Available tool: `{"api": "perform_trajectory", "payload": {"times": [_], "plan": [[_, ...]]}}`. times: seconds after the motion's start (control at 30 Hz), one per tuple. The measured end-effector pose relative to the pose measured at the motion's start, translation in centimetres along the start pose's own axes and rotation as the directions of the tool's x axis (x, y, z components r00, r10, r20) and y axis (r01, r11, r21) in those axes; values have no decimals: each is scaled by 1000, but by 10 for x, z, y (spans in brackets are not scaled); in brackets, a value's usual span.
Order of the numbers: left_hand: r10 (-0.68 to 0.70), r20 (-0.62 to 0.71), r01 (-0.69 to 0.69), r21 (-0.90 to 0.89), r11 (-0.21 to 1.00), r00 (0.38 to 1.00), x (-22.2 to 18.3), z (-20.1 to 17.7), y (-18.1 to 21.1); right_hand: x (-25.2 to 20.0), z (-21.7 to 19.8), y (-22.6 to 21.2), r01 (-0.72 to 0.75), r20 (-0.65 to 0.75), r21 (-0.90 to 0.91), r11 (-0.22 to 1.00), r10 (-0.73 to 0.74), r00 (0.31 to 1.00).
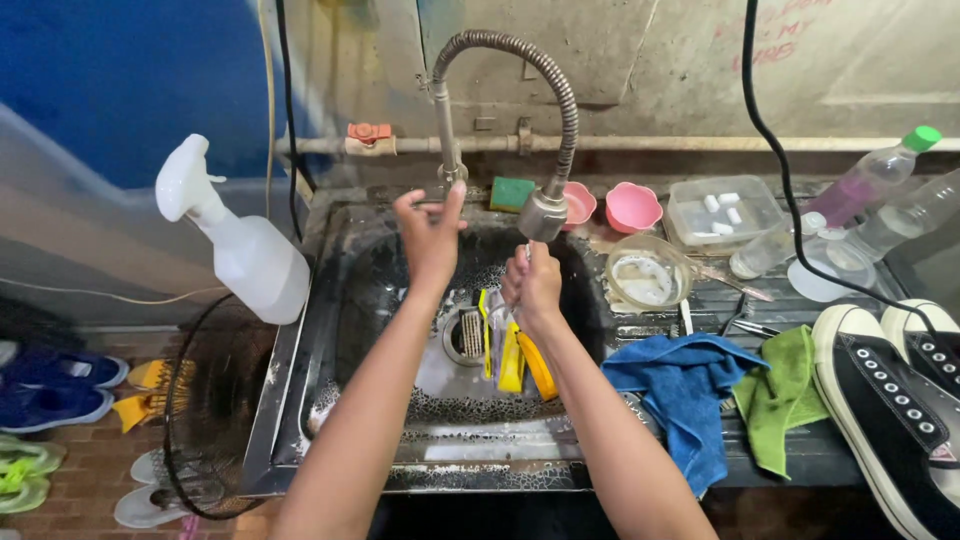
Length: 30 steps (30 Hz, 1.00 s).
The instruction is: Washing hands with soap and water in a sink
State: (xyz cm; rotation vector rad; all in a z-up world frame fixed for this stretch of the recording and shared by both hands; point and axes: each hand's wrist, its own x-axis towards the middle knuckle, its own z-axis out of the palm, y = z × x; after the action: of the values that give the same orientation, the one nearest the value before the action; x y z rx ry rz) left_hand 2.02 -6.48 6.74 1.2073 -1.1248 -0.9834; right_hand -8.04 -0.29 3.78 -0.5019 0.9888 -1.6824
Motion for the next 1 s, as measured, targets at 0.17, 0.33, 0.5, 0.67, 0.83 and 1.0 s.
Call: {"api": "perform_trajectory", "payload": {"times": [0.17, 0.33, 0.5, 0.67, 0.83, 1.0], "plan": [[-131, -28, 126, -135, 983, 991, 18, 3, -9, -18, 8, -8, 19, 82, -61, 998, -14, 997], [-315, 207, 373, -375, 849, 926, -44, 14, -3, -7, 1, 11, 103, 147, -45, 994, -96, 985], [-256, 190, 304, -290, 908, 948, -74, 35, -17, 53, -52, 64, 464, 224, -688, 558, -445, 867], [-201, 199, 238, -185, 953, 959, -70, 49, -13, 2, -10, -8, 107, -127, -420, 901, -175, 976], [-157, 189, 176, -89, 980, 969, -55, 53, -6, -45, 31, -44, -354, -232, 97, 930, 367, 901], [-88, 193, 85, 25, 996, 977, -50, 52, -6, -35, 18, -35, -306, -105, 284, 909, 347, 932]]}}
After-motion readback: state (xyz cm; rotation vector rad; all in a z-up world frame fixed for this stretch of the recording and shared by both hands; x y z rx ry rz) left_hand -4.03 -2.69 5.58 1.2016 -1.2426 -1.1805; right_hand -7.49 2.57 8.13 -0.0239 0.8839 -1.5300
